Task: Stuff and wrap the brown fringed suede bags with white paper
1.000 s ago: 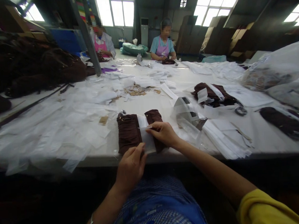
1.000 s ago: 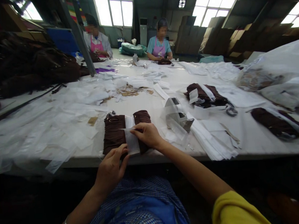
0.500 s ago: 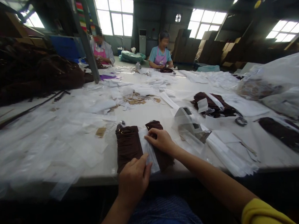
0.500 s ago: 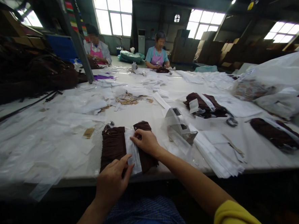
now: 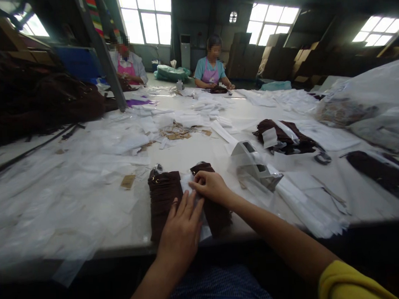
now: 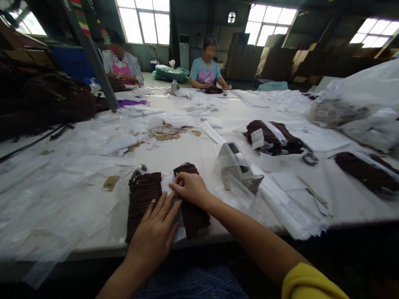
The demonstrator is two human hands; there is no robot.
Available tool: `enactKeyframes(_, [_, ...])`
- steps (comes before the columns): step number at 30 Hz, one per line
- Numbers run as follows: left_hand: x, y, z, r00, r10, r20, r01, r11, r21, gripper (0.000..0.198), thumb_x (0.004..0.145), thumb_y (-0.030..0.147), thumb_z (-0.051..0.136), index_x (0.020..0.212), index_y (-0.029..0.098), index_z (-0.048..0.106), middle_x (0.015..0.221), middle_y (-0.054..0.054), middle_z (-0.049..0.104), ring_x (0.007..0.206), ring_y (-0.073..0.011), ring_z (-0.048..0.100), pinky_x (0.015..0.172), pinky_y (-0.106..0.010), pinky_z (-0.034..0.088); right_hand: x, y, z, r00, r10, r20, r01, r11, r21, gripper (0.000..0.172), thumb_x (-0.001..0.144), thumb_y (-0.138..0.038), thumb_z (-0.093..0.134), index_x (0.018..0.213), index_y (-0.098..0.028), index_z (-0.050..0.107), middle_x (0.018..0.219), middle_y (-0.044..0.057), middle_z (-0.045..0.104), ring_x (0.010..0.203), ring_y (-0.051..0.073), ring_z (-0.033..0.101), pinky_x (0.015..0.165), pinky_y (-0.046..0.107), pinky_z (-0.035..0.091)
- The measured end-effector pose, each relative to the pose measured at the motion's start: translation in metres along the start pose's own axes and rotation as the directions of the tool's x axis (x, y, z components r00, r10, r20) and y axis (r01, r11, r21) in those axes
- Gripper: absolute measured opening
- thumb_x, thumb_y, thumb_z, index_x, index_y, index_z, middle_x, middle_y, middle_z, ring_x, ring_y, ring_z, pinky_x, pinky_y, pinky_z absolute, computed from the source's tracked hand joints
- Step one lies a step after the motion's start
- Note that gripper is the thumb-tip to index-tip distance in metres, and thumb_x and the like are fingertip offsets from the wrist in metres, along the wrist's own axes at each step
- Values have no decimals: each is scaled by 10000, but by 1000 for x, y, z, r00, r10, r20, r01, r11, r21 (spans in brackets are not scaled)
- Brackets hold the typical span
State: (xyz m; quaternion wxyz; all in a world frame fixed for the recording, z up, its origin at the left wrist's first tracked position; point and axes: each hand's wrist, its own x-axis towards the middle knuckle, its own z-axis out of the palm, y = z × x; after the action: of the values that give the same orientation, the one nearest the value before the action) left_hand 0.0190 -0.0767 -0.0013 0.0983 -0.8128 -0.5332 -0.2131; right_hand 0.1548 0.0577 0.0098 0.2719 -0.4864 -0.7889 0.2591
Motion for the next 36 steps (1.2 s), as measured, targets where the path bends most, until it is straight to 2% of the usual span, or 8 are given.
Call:
enactKeyframes(5, [5,-8,7,995,37,89,-37,999,7,533,908,220,483,1438,163,455,1494,-152,470,1392,-308,426,1144,-572,313,-2,0,-7,997,38,68,-52,974,221,132,865,-306,663,938,-205,619,623,-42,672,497,118,620,497,216,453])
enactKeyframes(10, [1,-14,16,995,68,67,-69,998,14,572,907,222,469,1473,175,403,1499,-154,457,1357,-330,469,1090,-633,341,-38,27,-72,961,-97,-259,102,995,7,178,912,-312,600,1079,-254,623,948,3,731,713,139,690,686,257,537])
enactKeyframes(14, [-3,-19,26,997,77,26,-77,997,-1,560,921,230,444,1478,193,398,1506,-148,448,1354,-323,474,1059,-606,383,-74,82,-147,844,-35,-536,-122,959,-255,185,871,-333,633,1000,-218,699,1173,86,696,1115,264,629,1009,419,459])
enactKeyframes(17, [-4,-20,29,996,84,14,-84,996,3,547,922,233,437,1469,210,418,1510,-141,445,1350,-319,479,1055,-590,391,-89,117,-177,850,198,-489,-296,946,-132,248,849,-409,635,827,-189,749,1284,125,646,1247,310,550,1098,478,358])
enactKeyframes(20, [-4,-21,29,996,89,17,-90,996,29,531,928,244,428,1457,203,437,1512,-140,442,1352,-313,478,1056,-580,394,-90,130,-180,851,428,-303,-365,899,242,380,828,-526,621,822,-180,778,1296,128,645,1244,306,560,1070,464,374])
enactKeyframes(24, [-4,-21,29,995,103,21,-104,992,73,510,936,259,407,1435,174,471,1499,-149,457,1343,-305,489,1045,-562,411,-84,122,-172,822,544,-171,-352,719,599,353,630,-485,797,782,-167,782,1371,131,593,1273,320,524,1039,449,384])
enactKeyframes(31, [-6,-21,29,994,96,56,-100,991,84,510,936,263,391,1426,167,494,1510,-138,447,1346,-302,484,1069,-549,387,-108,88,-178,757,584,-293,-217,647,731,297,612,-422,836,793,-194,781,1316,73,638,1203,236,564,961,330,432])
enactKeyframes(36, [-7,-23,31,993,105,44,-108,992,63,521,937,293,398,1432,155,484,1522,-146,426,1355,-314,471,1077,-553,374,-137,87,-170,734,667,-125,-314,497,809,339,631,-402,855,879,-191,763,1007,74,744,880,166,676,754,266,523])
